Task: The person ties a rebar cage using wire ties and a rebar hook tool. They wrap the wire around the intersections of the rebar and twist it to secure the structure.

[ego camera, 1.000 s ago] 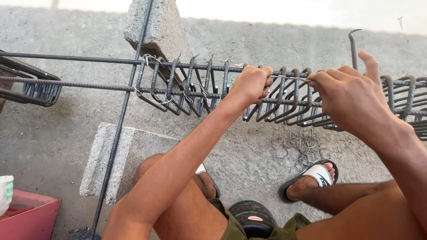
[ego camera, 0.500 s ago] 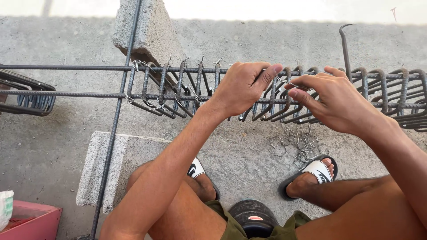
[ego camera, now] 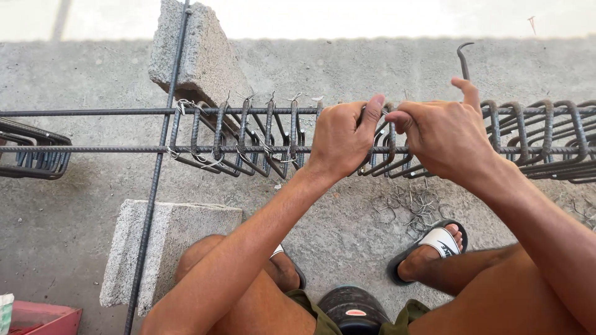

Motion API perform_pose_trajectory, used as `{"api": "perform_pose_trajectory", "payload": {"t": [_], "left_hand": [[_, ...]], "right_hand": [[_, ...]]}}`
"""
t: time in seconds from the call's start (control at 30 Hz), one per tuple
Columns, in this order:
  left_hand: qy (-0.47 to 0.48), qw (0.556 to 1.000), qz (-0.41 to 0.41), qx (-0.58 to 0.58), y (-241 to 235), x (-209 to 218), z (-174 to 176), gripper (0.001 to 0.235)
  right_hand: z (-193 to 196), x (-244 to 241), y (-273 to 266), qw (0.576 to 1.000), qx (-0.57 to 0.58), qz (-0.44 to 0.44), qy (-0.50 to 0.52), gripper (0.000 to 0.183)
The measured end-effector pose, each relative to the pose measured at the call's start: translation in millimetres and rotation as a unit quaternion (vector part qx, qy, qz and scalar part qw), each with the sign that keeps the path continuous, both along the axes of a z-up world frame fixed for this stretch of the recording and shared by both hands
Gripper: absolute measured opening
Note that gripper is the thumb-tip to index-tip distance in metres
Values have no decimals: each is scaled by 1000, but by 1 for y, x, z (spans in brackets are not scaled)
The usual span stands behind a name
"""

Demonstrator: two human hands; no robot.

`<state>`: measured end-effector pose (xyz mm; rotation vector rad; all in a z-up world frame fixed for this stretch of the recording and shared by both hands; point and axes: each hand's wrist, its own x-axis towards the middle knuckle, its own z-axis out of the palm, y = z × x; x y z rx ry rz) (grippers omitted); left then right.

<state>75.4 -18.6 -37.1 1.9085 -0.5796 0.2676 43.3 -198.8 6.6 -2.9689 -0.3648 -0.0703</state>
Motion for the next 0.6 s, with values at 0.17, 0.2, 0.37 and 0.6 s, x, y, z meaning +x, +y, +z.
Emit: {"api": "perform_pose_trajectory", "payload": {"t": [0.17, 0.2, 0.37, 0.6], "left_hand": [[-79, 996, 40, -16, -10, 4, -7, 51], [-89, 994, 58, -5, -11, -1, -3, 51], [47, 999, 3, -16, 0, 19, -6, 51], [216, 973, -68, 43, 40, 27, 40, 56]], "right_hand": [[-2, 6, 1, 999, -15, -4, -43, 44], [-5, 6, -1, 998, -32, -6, -50, 48], [10, 8, -5, 1000, 11, 26, 2, 41], [21, 3, -5, 989, 116, 43, 77, 46]]}}
